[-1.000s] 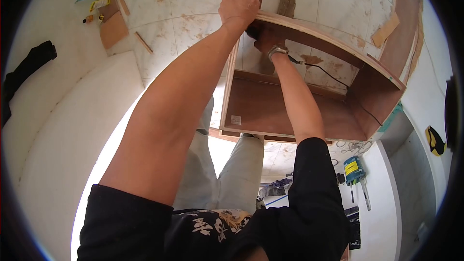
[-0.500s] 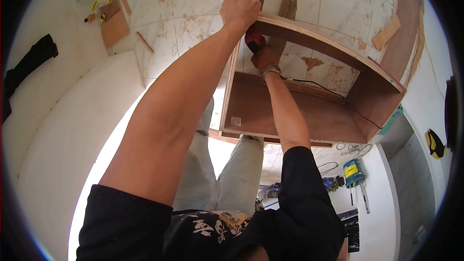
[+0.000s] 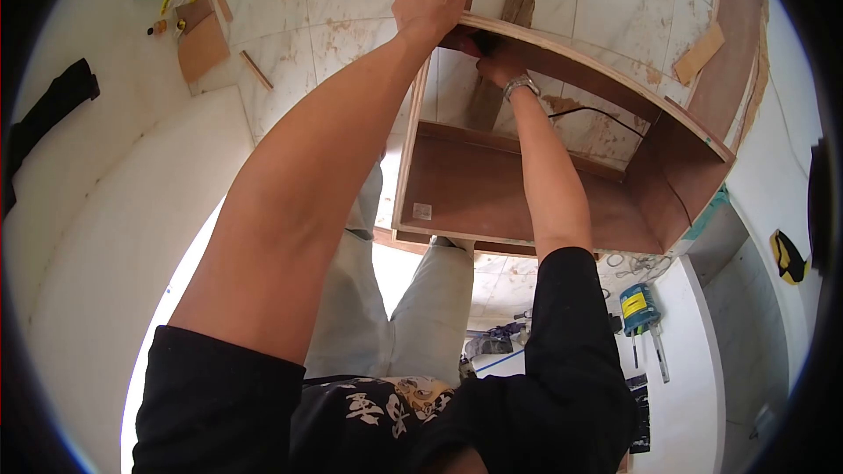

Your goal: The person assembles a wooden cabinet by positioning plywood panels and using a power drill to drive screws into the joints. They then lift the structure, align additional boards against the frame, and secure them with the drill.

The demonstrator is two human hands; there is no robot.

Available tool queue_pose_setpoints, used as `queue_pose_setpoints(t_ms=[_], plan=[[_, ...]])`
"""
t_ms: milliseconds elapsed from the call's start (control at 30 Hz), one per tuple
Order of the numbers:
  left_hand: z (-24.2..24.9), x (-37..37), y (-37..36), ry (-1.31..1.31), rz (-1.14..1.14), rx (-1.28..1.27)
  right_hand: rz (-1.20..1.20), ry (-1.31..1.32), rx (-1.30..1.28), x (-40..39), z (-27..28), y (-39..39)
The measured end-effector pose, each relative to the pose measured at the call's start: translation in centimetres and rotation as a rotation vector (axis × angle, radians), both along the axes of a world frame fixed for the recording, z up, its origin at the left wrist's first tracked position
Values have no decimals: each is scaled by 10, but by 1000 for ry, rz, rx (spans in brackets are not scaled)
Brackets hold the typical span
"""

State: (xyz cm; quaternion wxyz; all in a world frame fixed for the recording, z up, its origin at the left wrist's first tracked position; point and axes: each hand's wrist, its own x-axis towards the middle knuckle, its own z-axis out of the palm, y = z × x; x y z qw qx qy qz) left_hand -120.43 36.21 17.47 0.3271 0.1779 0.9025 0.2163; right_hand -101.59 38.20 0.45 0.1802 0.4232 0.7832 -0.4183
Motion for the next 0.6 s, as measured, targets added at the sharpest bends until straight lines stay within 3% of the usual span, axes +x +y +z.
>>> queue_pose_setpoints(t_ms=[33, 167, 233, 333, 533, 600], plan=[[0, 1, 0, 14, -3, -8, 36, 171, 26, 11, 3, -2], [-1, 2, 2, 47, -12, -23, -518, 51, -170, 39, -8, -33], [-2, 3, 3, 55, -12, -26, -585, -52, -164, 39, 1, -48], [-3, 2, 3, 75, -8, -26, -518, 121, -32, 31, 7, -69], [-6, 2, 2, 80, -27, -26, -187, -137, -73, -4, 24, -66], [-3, 2, 4, 80, -18, -42, -128, -84, 53, -12, 10, -59]])
